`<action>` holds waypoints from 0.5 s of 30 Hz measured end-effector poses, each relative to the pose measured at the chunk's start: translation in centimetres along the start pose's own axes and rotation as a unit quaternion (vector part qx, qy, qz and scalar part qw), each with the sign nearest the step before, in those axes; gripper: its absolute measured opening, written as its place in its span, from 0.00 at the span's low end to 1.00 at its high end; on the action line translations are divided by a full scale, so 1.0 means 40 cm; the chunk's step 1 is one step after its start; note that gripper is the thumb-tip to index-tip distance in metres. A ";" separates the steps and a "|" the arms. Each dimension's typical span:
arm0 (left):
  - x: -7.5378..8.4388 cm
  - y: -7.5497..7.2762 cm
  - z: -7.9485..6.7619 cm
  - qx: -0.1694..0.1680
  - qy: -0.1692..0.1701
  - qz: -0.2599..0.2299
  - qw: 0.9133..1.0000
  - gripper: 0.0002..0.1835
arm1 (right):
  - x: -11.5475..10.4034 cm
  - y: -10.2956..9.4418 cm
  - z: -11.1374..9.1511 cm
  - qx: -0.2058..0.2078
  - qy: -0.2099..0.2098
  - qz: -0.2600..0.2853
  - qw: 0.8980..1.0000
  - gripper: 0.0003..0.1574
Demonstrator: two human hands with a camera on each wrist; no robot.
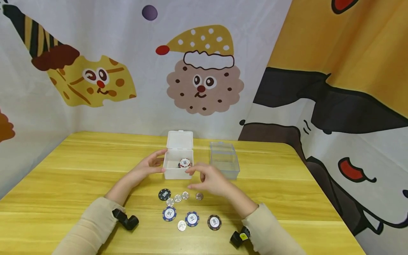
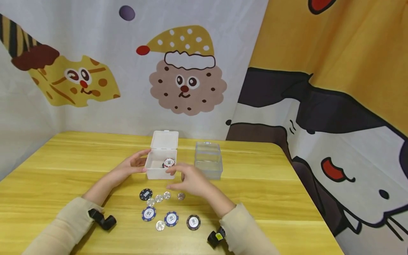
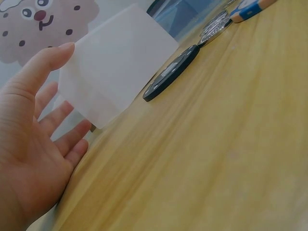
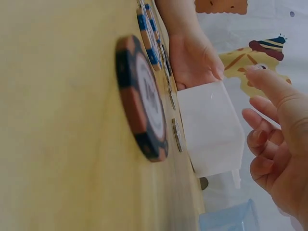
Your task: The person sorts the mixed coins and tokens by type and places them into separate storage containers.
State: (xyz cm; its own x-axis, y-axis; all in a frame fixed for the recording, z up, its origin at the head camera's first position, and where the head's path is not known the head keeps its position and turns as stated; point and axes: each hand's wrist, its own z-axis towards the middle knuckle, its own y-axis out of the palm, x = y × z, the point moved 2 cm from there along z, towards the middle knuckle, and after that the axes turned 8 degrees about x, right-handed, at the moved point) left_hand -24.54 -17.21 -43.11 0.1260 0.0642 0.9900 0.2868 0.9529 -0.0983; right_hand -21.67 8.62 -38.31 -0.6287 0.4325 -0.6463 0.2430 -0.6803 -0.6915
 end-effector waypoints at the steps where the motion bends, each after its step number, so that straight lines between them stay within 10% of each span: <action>1: 0.007 0.002 -0.002 0.000 -0.002 0.000 1.000 0.38 | 0.000 0.001 -0.005 -0.007 -0.003 0.003 1.000 0.29; 15: -0.022 -0.008 0.007 0.005 0.002 -0.001 1.000 0.38 | 0.010 0.011 -0.070 -0.094 -0.020 0.038 0.995 0.30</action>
State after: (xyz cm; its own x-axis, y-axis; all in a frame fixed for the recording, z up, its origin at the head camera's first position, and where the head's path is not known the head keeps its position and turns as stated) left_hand -24.99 -17.49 -43.93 0.1292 0.0613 0.9897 0.2774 0.9560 -0.0954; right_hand -19.75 10.16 -39.77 -0.6305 0.3578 -0.6888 0.4228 -0.5859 -0.6914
